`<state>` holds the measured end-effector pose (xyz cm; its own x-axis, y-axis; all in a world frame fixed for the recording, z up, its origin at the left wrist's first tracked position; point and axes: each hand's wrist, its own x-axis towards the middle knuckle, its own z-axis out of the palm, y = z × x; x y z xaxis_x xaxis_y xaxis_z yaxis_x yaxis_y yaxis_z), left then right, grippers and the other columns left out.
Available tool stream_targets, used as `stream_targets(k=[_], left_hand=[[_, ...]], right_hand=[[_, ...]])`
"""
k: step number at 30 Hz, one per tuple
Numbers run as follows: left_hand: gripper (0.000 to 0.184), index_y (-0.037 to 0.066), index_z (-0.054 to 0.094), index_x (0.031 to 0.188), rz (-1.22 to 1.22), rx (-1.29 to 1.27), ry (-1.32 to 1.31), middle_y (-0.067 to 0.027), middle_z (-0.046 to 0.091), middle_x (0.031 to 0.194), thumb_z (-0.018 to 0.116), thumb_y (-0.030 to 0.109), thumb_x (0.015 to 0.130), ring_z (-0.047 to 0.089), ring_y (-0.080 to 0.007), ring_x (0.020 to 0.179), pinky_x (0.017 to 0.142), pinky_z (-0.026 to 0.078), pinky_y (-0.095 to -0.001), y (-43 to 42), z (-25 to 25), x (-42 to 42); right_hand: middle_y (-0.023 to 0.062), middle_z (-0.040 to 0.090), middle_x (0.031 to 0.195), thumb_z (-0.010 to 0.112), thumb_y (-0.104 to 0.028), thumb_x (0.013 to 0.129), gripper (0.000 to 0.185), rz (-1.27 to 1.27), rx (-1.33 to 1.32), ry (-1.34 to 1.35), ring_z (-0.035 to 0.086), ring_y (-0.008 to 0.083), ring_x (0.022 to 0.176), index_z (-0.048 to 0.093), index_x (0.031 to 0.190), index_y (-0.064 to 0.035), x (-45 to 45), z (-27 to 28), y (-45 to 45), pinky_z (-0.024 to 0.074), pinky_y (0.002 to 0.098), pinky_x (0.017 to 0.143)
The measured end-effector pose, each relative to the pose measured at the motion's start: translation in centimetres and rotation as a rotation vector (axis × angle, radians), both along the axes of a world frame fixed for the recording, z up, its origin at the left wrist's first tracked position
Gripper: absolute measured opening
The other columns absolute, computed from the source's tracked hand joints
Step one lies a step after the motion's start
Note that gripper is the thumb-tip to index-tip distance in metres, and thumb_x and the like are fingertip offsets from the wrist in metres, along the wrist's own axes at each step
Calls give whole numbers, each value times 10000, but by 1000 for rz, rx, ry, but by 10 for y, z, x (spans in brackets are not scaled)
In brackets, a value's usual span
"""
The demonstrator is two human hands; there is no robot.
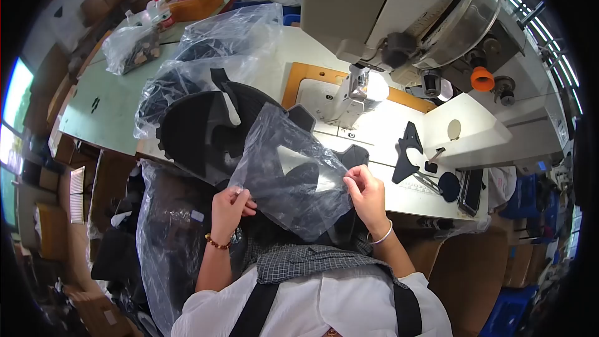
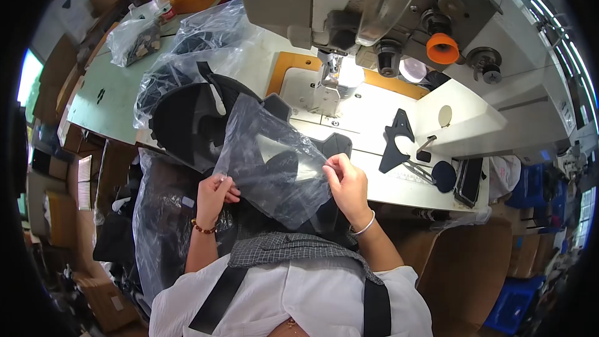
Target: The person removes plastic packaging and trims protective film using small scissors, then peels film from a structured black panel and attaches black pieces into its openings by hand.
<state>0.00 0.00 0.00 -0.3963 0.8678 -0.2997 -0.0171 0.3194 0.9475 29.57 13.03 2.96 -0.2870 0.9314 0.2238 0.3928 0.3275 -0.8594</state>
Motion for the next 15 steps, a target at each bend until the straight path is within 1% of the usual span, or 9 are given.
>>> stream_targets(k=[2, 5, 6, 9, 10, 12, 13, 15], left_hand=[[345, 40, 734, 831, -62, -118, 94, -110, 717, 697, 657, 361, 932, 691, -284, 599, 619, 552, -422, -4, 12, -3], [354, 31, 712, 759, -193, -265, 732, -128, 684, 649, 682, 353, 903, 665, -307, 574, 567, 513, -406, -6, 40, -8], [361, 41, 700, 721, -149, -204, 1046, -129, 639, 602, 691, 365, 882, 640, -332, 572, 546, 483, -400, -8, 46, -2], [310, 53, 703, 747, 59, -57, 1207, -125, 611, 574, 705, 333, 880, 625, -341, 565, 554, 482, -401, -6, 85, 12], [210, 58, 706, 808, 117, 76, 1080, -116, 620, 613, 705, 254, 884, 617, -324, 564, 553, 477, -428, -3, 95, 17], [153, 53, 707, 917, 141, 405, 1039, -120, 674, 766, 708, 200, 876, 658, -313, 671, 611, 512, -412, 9, 90, 28], [158, 50, 708, 972, 152, 568, 1012, -122, 702, 842, 709, 173, 872, 678, -308, 724, 640, 529, -404, 16, 84, 34], [423, 26, 626, 1242, -49, 726, 1078, -176, 649, 1235, 658, 297, 920, 640, -336, 1119, 954, 493, -415, 32, 64, 46]], right_hand=[[11, 622, 678, 657, -7, 913, 59, 19, 34, -17, 574, 75, 578, 599, 905, -14, -1, -1, -1, 442, 232, 535], [21, 618, 671, 669, -15, 905, 69, 4, 92, -70, 574, 74, 578, 601, 897, -11, -2, 3, -1, 443, 233, 537], [29, 622, 673, 675, -18, 901, 72, -7, 114, -86, 583, 84, 577, 603, 896, -12, -1, 4, 1, 448, 237, 538], [53, 636, 681, 693, -29, 887, 85, -32, 190, -133, 612, 119, 580, 609, 894, -16, -1, 6, 4, 463, 250, 544], [61, 641, 686, 700, -32, 881, 90, -33, 221, -156, 625, 135, 584, 612, 894, -18, -1, 7, 4, 469, 256, 546], [73, 651, 695, 710, -36, 872, 100, -36, 251, -190, 645, 161, 593, 614, 894, -20, -3, 10, 5, 480, 267, 552], [78, 654, 700, 714, -36, 867, 104, -38, 248, -203, 653, 171, 599, 615, 894, -21, -3, 11, 5, 484, 272, 555], [83, 665, 717, 723, -53, 859, 115, -40, 252, -217, 665, 198, 609, 615, 893, -32, -5, 12, 5, 492, 290, 555]])
